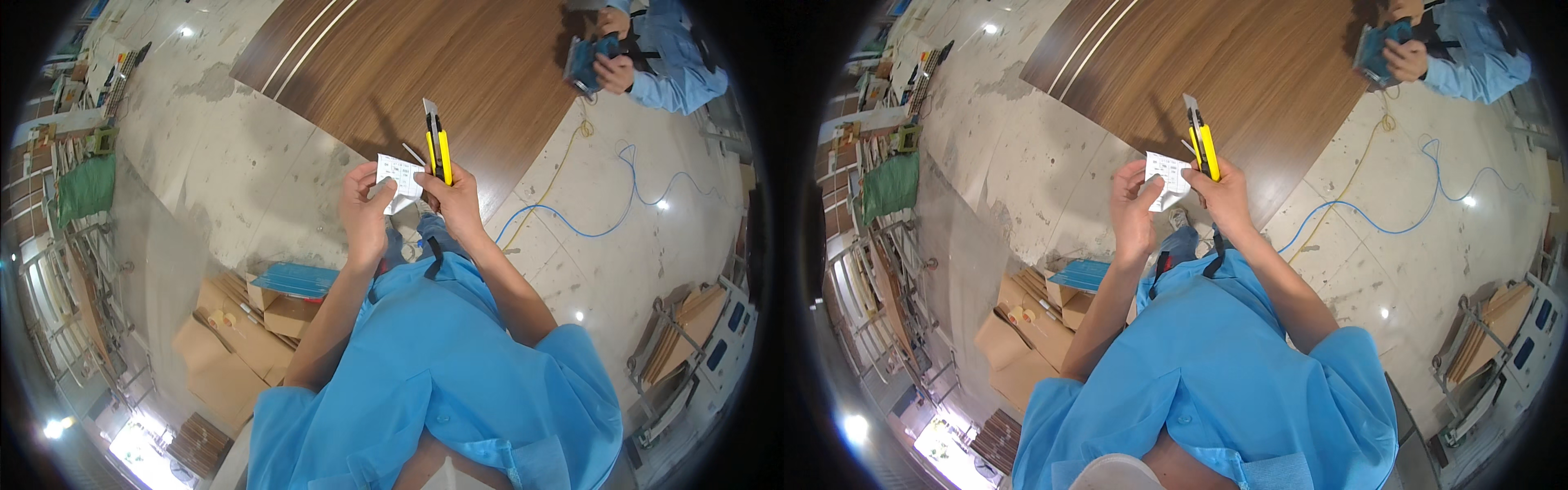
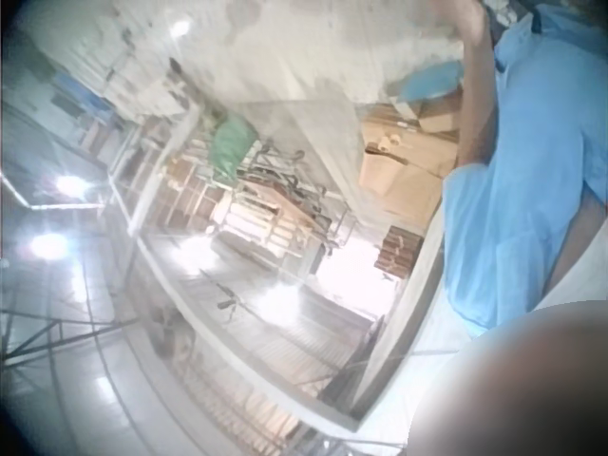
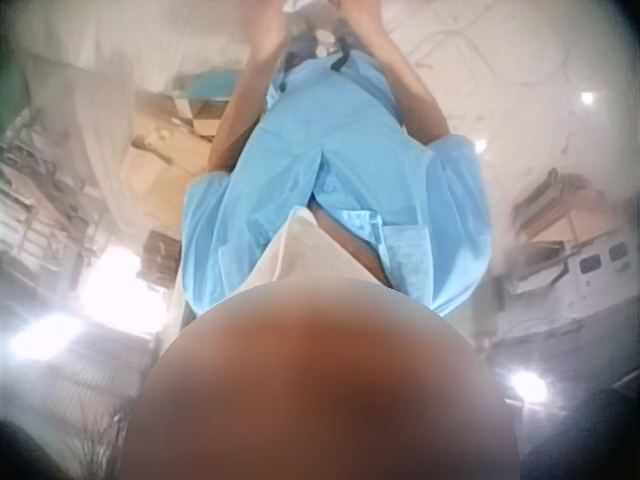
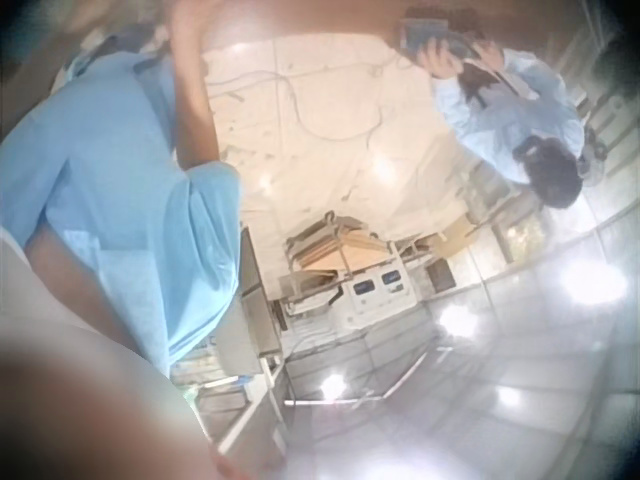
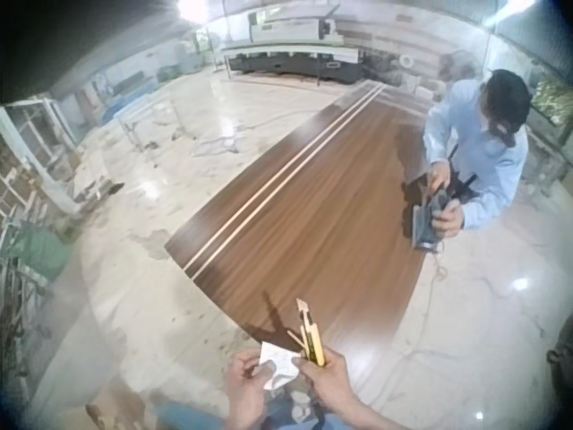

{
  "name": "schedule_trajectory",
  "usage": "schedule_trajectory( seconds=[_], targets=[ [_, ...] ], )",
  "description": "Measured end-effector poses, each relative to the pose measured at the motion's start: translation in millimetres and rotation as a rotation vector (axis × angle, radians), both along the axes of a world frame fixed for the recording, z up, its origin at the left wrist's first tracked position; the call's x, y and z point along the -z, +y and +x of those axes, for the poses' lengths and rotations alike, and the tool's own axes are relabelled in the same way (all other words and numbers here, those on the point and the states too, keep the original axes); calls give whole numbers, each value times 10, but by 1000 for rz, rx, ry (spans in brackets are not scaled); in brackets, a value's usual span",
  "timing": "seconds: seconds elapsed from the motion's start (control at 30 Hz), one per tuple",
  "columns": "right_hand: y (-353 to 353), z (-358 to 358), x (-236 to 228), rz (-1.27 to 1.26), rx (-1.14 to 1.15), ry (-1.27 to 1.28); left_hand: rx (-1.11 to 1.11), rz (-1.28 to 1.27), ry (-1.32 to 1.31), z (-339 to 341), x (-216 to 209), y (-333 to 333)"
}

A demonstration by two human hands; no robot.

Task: The person handles a small white label, uses a yellow utility knife to cut it, and places the cut piece on a wooden board. They then walk to a workbench, pick up a blue air blower, and use it to clear dust from the surface. The person moves around the workshop, handling tools and materials.

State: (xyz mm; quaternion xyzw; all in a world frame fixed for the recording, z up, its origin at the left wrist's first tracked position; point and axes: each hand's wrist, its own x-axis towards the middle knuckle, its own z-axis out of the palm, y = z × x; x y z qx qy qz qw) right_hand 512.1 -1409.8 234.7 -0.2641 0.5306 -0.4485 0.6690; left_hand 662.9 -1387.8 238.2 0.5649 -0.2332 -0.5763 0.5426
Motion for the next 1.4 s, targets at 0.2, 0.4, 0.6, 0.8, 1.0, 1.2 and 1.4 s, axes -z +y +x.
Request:
schedule_trajectory(
  seconds=[0.2, 0.4, 0.6, 0.8, 1.0, 1.2, 1.4],
  targets=[
    [30, 72, -193, -164, -142, 386, 138, -103, -462, 235, -136, -53],
    [-44, 64, -305, -122, -422, 405, 692, -393, -757, 630, -312, -279],
    [142, 77, -43, -191, -388, 576, 604, -50, -375, 562, 97, -283],
    [69, -182, 299, -64, -419, 902, 394, 174, -168, 393, 594, -294],
    [0, -146, 576, -183, -205, 1174, 106, 240, 3, 45, 893, -259],
    [19, -71, 719, -102, -25, 935, 28, 279, -8, -152, 999, -179],
    [95, -60, 712, -79, -145, 751, -185, 307, -25, -258, 1094, -49]
  ],
)
